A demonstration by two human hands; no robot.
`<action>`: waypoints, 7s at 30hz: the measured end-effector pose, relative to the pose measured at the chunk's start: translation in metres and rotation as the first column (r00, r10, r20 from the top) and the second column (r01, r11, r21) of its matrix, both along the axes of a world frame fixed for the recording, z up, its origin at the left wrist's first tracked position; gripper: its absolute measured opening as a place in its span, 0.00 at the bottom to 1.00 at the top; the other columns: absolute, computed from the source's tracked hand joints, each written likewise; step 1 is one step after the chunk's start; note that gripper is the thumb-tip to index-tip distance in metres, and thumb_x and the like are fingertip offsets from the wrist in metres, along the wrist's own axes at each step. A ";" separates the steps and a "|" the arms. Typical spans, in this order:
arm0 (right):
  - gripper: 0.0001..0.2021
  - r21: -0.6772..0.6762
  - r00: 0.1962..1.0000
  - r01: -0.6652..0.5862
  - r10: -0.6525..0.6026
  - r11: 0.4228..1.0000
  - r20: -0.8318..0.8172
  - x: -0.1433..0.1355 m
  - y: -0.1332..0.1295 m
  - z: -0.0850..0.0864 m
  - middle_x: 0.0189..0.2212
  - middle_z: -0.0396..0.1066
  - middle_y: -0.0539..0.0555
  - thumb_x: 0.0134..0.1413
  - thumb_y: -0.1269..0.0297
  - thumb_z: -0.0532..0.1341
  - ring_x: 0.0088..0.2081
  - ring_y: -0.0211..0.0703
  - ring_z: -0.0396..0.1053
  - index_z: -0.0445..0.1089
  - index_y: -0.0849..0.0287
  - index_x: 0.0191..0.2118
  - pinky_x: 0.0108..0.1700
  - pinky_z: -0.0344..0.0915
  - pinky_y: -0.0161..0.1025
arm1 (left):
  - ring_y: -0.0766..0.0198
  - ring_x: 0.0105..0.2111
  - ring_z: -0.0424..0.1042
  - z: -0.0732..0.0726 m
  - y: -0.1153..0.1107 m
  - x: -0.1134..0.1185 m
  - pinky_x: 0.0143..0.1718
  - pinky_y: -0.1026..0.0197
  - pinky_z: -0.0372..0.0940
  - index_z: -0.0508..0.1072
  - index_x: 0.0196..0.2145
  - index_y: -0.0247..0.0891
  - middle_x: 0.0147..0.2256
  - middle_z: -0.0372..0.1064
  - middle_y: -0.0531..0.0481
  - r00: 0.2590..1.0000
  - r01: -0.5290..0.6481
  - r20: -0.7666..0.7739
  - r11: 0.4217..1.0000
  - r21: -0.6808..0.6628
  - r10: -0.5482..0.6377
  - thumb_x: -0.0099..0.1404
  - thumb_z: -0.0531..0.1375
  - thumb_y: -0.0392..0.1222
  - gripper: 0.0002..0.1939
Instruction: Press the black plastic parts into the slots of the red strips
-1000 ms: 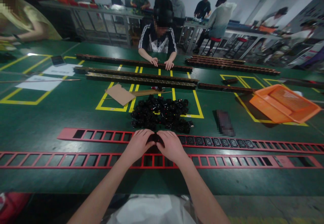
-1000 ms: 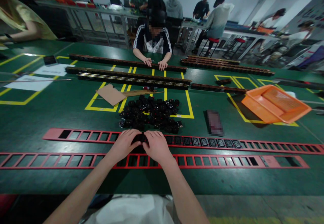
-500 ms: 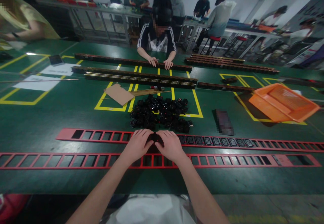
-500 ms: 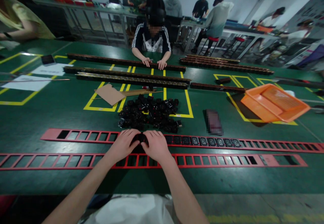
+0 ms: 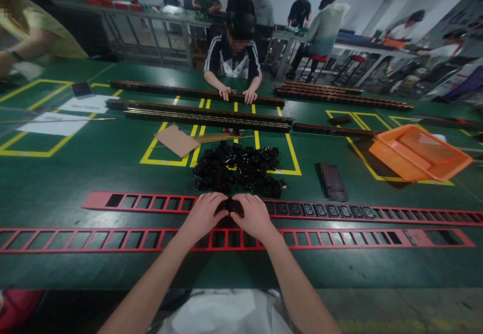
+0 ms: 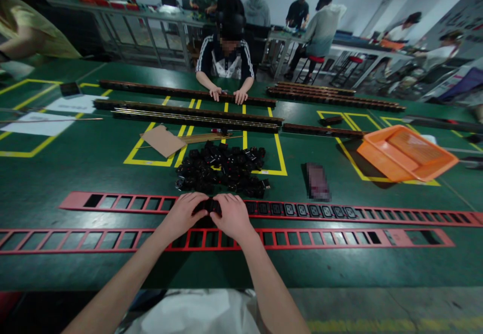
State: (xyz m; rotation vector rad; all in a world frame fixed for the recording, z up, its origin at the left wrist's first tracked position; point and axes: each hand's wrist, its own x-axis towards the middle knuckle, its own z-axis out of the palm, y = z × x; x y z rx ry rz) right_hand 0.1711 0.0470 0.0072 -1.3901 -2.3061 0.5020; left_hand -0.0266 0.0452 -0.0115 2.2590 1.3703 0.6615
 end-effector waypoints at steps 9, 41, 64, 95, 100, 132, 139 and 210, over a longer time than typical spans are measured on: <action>0.15 0.007 0.999 -0.036 0.036 0.999 0.010 0.002 0.001 0.000 0.48 0.74 0.55 0.57 0.67 0.62 0.50 0.47 0.69 0.69 0.57 0.50 0.51 0.63 0.47 | 0.55 0.49 0.70 -0.002 0.000 0.000 0.53 0.48 0.62 0.71 0.50 0.40 0.49 0.72 0.46 1.000 -0.006 -0.008 1.000 0.016 0.006 0.66 0.60 0.37 0.15; 0.15 0.022 0.999 -0.034 0.034 0.999 0.019 0.001 0.000 -0.003 0.50 0.73 0.55 0.58 0.65 0.63 0.51 0.48 0.68 0.69 0.57 0.51 0.52 0.61 0.46 | 0.55 0.49 0.70 -0.003 -0.001 0.001 0.52 0.49 0.63 0.70 0.49 0.40 0.49 0.72 0.46 1.000 -0.011 -0.018 0.999 0.043 0.012 0.65 0.61 0.37 0.14; 0.16 0.037 0.998 -0.036 0.034 0.999 0.052 0.000 -0.002 0.000 0.50 0.73 0.55 0.58 0.65 0.61 0.51 0.47 0.68 0.68 0.56 0.52 0.52 0.61 0.45 | 0.55 0.48 0.70 -0.003 0.000 0.001 0.52 0.48 0.64 0.71 0.50 0.41 0.48 0.73 0.46 1.000 -0.010 -0.007 0.999 0.048 0.011 0.65 0.60 0.37 0.14; 0.21 0.048 0.994 -0.023 0.017 0.999 0.111 -0.004 -0.005 -0.001 0.51 0.71 0.56 0.59 0.58 0.63 0.52 0.49 0.67 0.66 0.54 0.56 0.54 0.60 0.48 | 0.52 0.53 0.65 0.004 -0.007 -0.004 0.61 0.42 0.57 0.67 0.51 0.42 0.50 0.67 0.44 0.947 -0.321 0.099 0.914 0.249 0.306 0.67 0.54 0.35 0.15; 0.20 0.048 0.993 -0.027 0.021 0.998 0.113 -0.003 -0.005 0.000 0.51 0.71 0.56 0.59 0.59 0.63 0.52 0.49 0.67 0.66 0.55 0.56 0.54 0.61 0.47 | 0.51 0.52 0.64 0.005 -0.004 -0.005 0.57 0.45 0.62 0.68 0.50 0.42 0.51 0.66 0.44 0.934 -0.356 0.109 0.909 0.216 0.340 0.66 0.55 0.35 0.15; 0.20 0.033 0.993 -0.022 0.018 0.999 0.117 -0.004 -0.005 0.004 0.50 0.71 0.55 0.60 0.58 0.62 0.51 0.48 0.66 0.66 0.54 0.56 0.52 0.60 0.46 | 0.55 0.40 0.72 0.009 0.074 -0.057 0.43 0.55 0.67 0.70 0.37 0.40 0.38 0.71 0.47 0.859 -0.504 -0.060 0.861 0.062 0.508 0.61 0.60 0.45 0.08; 0.20 0.031 0.993 -0.024 0.021 0.999 0.116 -0.004 -0.005 0.003 0.51 0.72 0.55 0.60 0.57 0.62 0.51 0.48 0.67 0.67 0.54 0.56 0.52 0.60 0.46 | 0.57 0.43 0.73 0.019 0.061 -0.057 0.48 0.54 0.67 0.71 0.48 0.38 0.44 0.73 0.45 0.714 -0.533 0.476 0.839 -0.108 0.514 0.59 0.58 0.42 0.19; 0.17 0.073 0.959 0.006 -0.026 0.997 0.281 -0.005 -0.008 0.008 0.45 0.70 0.56 0.55 0.59 0.61 0.47 0.52 0.63 0.68 0.56 0.50 0.47 0.59 0.47 | 0.53 0.49 0.68 0.008 0.005 -0.001 0.53 0.49 0.63 0.70 0.49 0.42 0.47 0.67 0.46 0.908 -0.112 0.391 0.987 -0.118 0.150 0.57 0.66 0.41 0.21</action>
